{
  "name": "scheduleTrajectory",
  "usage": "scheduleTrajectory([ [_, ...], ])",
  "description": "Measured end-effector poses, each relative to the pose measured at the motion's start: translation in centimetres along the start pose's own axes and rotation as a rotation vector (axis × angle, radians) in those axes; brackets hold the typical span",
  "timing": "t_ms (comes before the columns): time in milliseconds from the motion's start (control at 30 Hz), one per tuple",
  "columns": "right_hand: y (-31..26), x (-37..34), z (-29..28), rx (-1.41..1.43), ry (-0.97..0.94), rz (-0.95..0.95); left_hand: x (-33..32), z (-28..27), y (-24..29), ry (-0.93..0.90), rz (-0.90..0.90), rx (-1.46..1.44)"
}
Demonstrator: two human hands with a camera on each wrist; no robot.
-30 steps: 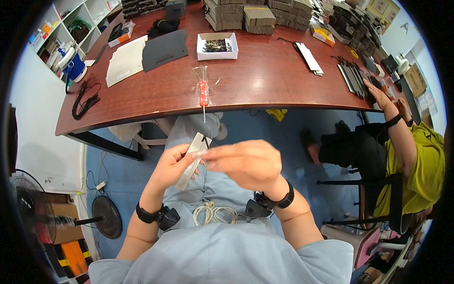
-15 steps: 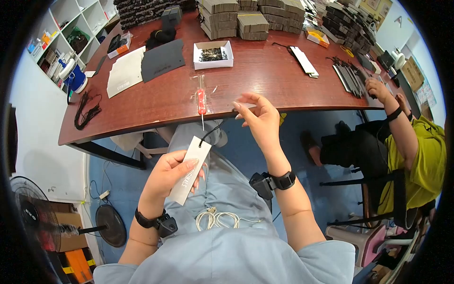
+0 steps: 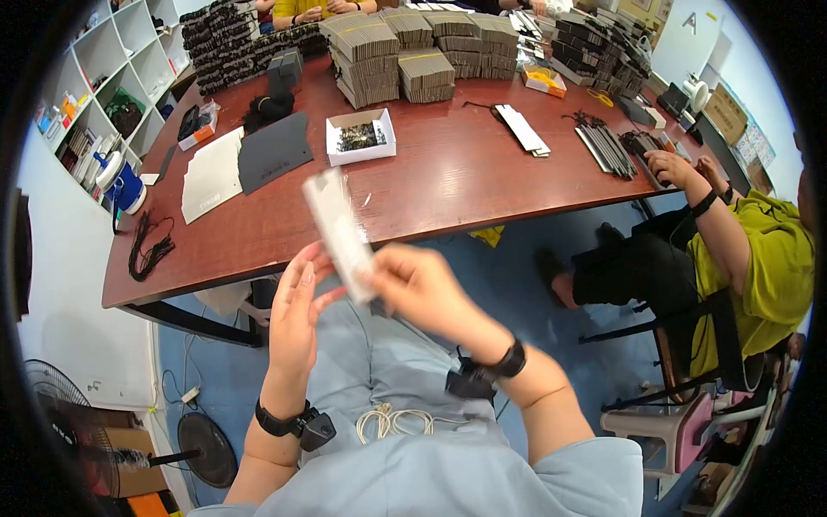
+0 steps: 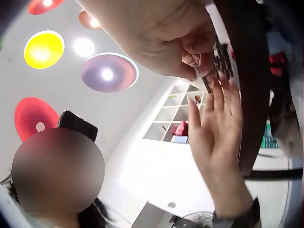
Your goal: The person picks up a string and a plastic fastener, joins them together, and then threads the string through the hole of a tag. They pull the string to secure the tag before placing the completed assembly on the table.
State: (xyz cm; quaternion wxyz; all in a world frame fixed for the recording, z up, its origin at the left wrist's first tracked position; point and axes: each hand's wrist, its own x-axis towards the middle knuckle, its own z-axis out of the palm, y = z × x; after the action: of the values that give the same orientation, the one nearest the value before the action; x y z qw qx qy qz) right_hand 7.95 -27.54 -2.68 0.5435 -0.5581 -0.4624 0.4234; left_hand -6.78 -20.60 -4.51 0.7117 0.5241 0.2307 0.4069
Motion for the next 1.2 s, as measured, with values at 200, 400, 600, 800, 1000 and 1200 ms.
scheduleTrajectory([
  [200, -0.2, 9.1, -15.5, -0.567, 0.415, -0.065, -1.2, 0.1, 2.2, -0.068, 0.121, 0.171],
  [400, 1.7, 12.0, -25.9, -1.337, 0.637, 0.114, -2.4, 1.1, 5.8, -0.279, 0.126, 0.059],
  [600, 2.5, 11.3, -25.3, -1.397, 0.792, -0.135, -3.6, 4.2, 11.8, -0.605, 0.824, 0.545],
  [800, 1.5, 9.6, -15.7, -1.151, 0.660, -0.385, -6.4, 4.4, 12.8, -0.430, 0.721, 0.541],
  [1000, 3.6, 9.4, -11.2, -0.954, 0.578, -0.506, -7.1, 4.2, 11.8, -0.215, 0.955, 0.437],
  [1200, 4.7, 9.3, -11.1, -0.866, 0.594, -0.497, -8.2, 4.8, 11.9, -0.070, 1.135, 0.317],
])
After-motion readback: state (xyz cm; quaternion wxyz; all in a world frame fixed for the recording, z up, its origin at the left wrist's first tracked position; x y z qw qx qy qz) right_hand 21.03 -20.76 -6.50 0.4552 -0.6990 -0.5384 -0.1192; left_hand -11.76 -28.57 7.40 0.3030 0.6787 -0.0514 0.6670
